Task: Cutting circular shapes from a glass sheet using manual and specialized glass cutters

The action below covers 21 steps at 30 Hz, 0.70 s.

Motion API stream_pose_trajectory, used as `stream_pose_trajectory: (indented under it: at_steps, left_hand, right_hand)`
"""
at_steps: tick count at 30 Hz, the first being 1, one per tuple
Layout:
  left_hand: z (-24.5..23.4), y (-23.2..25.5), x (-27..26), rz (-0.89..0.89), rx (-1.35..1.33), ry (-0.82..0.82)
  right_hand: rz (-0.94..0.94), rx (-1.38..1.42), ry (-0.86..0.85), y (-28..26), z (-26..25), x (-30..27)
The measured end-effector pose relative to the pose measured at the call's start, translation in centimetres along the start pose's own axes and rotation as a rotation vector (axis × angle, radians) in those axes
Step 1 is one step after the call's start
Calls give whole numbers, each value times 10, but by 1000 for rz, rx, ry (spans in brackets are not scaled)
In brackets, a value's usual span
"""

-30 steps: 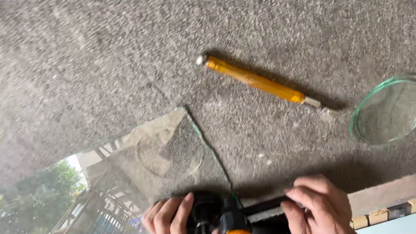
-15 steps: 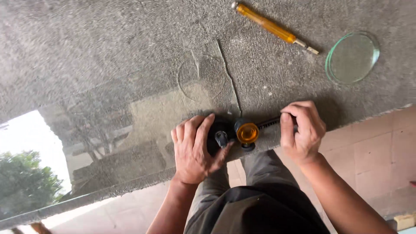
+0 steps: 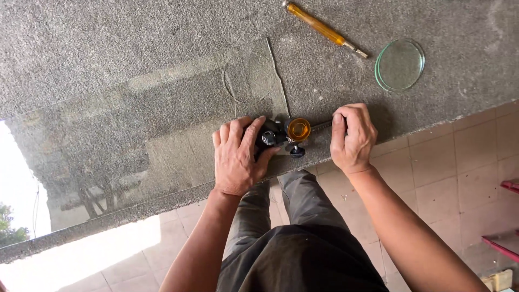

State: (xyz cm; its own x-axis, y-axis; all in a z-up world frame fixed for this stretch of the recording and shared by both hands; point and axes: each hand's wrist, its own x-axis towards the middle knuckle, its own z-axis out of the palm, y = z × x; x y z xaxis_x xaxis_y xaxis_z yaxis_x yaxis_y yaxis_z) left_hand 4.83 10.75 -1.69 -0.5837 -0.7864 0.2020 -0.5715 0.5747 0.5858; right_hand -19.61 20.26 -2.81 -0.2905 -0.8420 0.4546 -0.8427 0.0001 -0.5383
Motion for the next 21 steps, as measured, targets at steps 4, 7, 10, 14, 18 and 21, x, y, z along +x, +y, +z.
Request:
stream_pose_trajectory:
  at_steps: [4, 7, 10, 14, 18, 21]
  left_hand:
    - [-7, 4, 3, 4, -30, -7]
    - [-4, 2, 2, 9, -4, -7]
    - [-1, 3, 3, -6, -8, 30]
    - [-7, 6, 5, -90, -9, -74]
    - [-5, 7, 6, -133, 32, -116]
    - [0, 7, 3, -166, 36, -121]
  right_hand:
    - [36, -3, -3, 3, -1, -2]
    - [48, 1, -30, -6, -10, 6]
    - [111, -14, -94, -30, -33, 29]
    - [-17, -30, -75, -66, -39, 51]
    - [-282, 111, -245, -88, -13, 61]
    - [-340, 102, -335, -94, -2, 67]
